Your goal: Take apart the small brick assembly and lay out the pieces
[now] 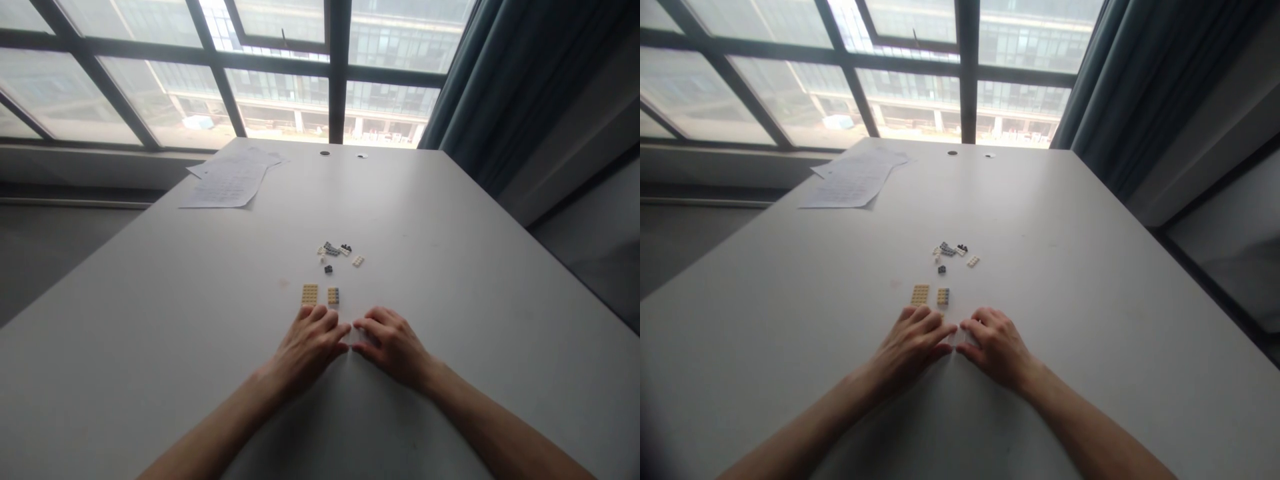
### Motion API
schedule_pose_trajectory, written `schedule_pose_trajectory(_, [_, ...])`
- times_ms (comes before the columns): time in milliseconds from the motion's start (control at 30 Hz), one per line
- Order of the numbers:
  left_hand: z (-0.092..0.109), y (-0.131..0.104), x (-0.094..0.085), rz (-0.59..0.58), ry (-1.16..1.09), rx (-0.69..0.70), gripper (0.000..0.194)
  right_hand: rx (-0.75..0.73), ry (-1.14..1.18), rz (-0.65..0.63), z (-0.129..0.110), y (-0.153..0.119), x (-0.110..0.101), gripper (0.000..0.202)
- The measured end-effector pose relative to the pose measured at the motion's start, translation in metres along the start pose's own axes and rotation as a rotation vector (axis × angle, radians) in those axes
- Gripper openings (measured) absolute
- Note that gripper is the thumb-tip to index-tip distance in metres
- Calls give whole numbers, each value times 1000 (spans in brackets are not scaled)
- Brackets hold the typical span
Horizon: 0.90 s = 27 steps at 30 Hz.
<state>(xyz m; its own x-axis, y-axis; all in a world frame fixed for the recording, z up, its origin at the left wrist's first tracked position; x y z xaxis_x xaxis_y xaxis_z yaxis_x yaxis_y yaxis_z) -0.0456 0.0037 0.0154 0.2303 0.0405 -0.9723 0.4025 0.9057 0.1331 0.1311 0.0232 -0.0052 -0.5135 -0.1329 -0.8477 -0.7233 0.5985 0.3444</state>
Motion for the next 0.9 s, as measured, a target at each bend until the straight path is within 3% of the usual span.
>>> schedule_pose_trajectory(133, [-10, -4, -4, 182, -71, 13, 35, 11, 10, 10, 1, -1, 0, 31])
schedule_pose_trajectory(267, [-31, -14, -15, 332, -89, -24, 23, 14, -4, 5, -1, 0, 0, 38])
schedule_pose_trajectory(367, [-36, -21, -15, 313, -52, 40, 16, 6, -46, -11, -6, 1, 0, 38])
schedule_pose_trajectory(500, [-33, -23, -7, 248, -15, 105, 24, 32, -69, -23, -12, 4, 1, 33])
schedule_pose_trajectory(900, [-34, -21, -4, 243, -21, 118, 21, 9, -61, -11, -13, 5, 1, 24])
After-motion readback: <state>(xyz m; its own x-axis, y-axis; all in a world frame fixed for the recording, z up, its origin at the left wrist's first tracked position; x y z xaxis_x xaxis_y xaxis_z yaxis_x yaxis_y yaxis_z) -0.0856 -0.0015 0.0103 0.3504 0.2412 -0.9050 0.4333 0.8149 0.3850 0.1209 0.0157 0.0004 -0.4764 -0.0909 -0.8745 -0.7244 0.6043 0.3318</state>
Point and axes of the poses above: each hand's wrist, its own y-axis towards the middle knuckle, its own x-axis out of the palm, z = x × y, the point moved 3 cm from there along y, towards the middle knuckle, and after that the axes turned 14 degrees about -x, right-handed, at the moved point
